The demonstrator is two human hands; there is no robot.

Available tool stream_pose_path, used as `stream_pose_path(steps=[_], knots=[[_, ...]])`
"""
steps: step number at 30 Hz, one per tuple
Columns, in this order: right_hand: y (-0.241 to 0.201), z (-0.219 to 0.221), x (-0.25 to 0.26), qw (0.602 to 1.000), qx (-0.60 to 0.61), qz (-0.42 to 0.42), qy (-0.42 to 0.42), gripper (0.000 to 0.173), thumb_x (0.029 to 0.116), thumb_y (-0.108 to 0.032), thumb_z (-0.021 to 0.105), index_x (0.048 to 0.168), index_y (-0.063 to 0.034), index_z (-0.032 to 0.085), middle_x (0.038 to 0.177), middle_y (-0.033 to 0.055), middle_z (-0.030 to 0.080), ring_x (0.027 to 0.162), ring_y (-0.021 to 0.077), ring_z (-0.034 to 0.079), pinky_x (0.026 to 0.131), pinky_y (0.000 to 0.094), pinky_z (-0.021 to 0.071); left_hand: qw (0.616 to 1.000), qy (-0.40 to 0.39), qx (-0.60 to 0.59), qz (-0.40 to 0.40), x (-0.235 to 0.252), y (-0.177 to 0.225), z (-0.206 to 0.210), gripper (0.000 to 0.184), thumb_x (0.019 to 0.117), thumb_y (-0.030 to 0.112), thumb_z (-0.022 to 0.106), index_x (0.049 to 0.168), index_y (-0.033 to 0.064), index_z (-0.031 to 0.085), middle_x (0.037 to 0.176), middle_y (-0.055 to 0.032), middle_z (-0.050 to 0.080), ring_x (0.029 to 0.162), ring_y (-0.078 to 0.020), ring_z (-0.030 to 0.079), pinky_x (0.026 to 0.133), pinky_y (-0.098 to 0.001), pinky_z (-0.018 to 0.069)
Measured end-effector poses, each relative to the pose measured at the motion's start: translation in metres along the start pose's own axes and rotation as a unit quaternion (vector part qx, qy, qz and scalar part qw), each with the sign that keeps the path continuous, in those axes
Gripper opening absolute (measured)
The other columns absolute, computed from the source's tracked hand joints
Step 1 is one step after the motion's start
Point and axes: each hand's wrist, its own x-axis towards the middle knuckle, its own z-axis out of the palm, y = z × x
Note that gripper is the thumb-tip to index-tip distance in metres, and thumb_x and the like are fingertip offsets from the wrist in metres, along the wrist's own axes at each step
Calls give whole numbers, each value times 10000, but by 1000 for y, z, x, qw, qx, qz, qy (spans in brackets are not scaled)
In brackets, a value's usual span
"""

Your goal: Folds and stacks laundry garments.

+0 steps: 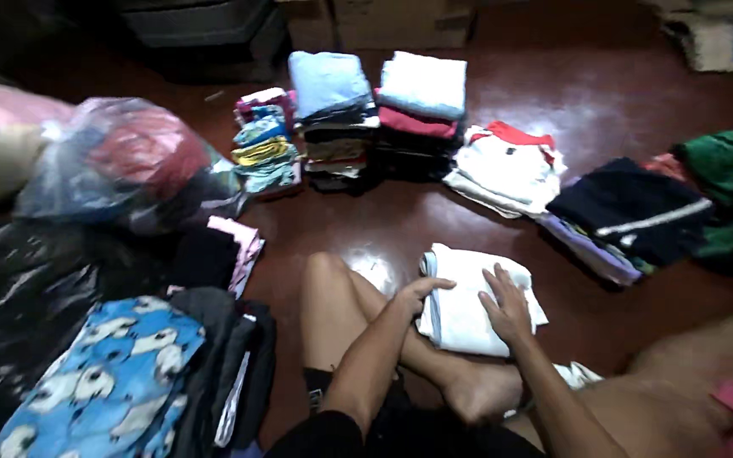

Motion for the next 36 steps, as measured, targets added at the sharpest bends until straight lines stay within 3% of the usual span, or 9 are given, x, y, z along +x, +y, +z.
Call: stream_pose_path(steps=[2, 6, 10, 13, 17, 24, 27, 31, 36], knots=[[-4, -6, -2, 997, 73, -5, -4, 630, 993, -585, 431, 1504, -233, 542, 1663, 20, 354, 1563, 236, 254, 1259, 632, 153, 999, 17, -18, 21, -7, -15, 0, 564, 886, 306, 756, 1343, 31, 572, 1161, -182, 695, 1031, -274, 694, 897, -489, 582], [-19, -26, -5, 965, 228, 31, 123, 537, 1012, -231, 549, 1486, 13, 489, 1529, 186, 502, 1399, 221, 510, 1169, 373, 437, 992, 57, -55, 95, -11, -30, 1, 649, 845, 307, 791, 1380, 28, 552, 1248, -194, 670, 1126, -297, 668, 967, -515, 558], [-15, -40, -12, 955, 208, 89, 190, 527, 1045, -209, 535, 1470, 88, 441, 1499, 286, 479, 1407, 316, 485, 1185, 387, 403, 973, 93, -125, 170, -60, -6, -14, 696, 865, 297, 788, 1426, 21, 484, 1256, -201, 657, 1132, -295, 666, 972, -506, 563], [-129, -90, -4, 917, 235, 305, 102, 444, 1062, -96, 514, 1452, 112, 470, 1485, 274, 500, 1361, 314, 507, 1164, 385, 374, 944, 96, -211, 233, -128, 31, -41, 472, 976, 248, 671, 1366, 22, 534, 1140, -175, 699, 1010, -266, 703, 899, -475, 593], [-180, -110, -3, 919, 210, 331, 41, 389, 1066, -85, 495, 1387, 132, 530, 1397, 312, 549, 1280, 347, 539, 1100, 420, 405, 869, 159, -287, 369, -208, 60, -107, 382, 987, 255, 663, 1302, 49, 601, 1088, -173, 723, 964, -284, 725, 849, -486, 617], [-89, -72, 3, 906, 218, 360, 35, 397, 1034, -89, 577, 1408, 44, 557, 1474, 225, 528, 1376, 309, 496, 1174, 427, 370, 690, 333, -301, 568, -318, 105, -207, 345, 1058, 310, 519, 1343, 120, 559, 1142, -99, 708, 1035, -221, 705, 882, -474, 604], [-45, -45, -7, 946, 209, 223, 109, 372, 998, -160, 623, 1278, 84, 620, 1263, 273, 637, 1165, 310, 637, 1004, 427, 531, 629, 412, -332, 569, -336, 109, -243, 392, 1036, 316, 565, 1372, 116, 540, 1205, -121, 682, 1080, -238, 690, 905, -495, 589], [-89, -84, 8, 907, 245, 342, 12, 427, 1021, -135, 582, 1406, 47, 546, 1409, 207, 580, 1280, 229, 574, 1102, 344, 447, 632, 490, -352, 487, -340, 112, -271, 533, 1004, 359, 619, 1459, 115, 485, 1400, -139, 589, 1271, -261, 595, 1014, -529, 527], [-113, -85, -3, 899, 279, 328, 80, 376, 1026, -56, 559, 1349, 136, 536, 1287, 275, 602, 1099, 206, 612, 980, 290, 485, 651, 547, -328, 412, -339, 113, -295, 666, 944, 352, 706, 1502, 98, 445, 1529, -176, 467, 1402, -312, 474, 1088, -589, 451]])
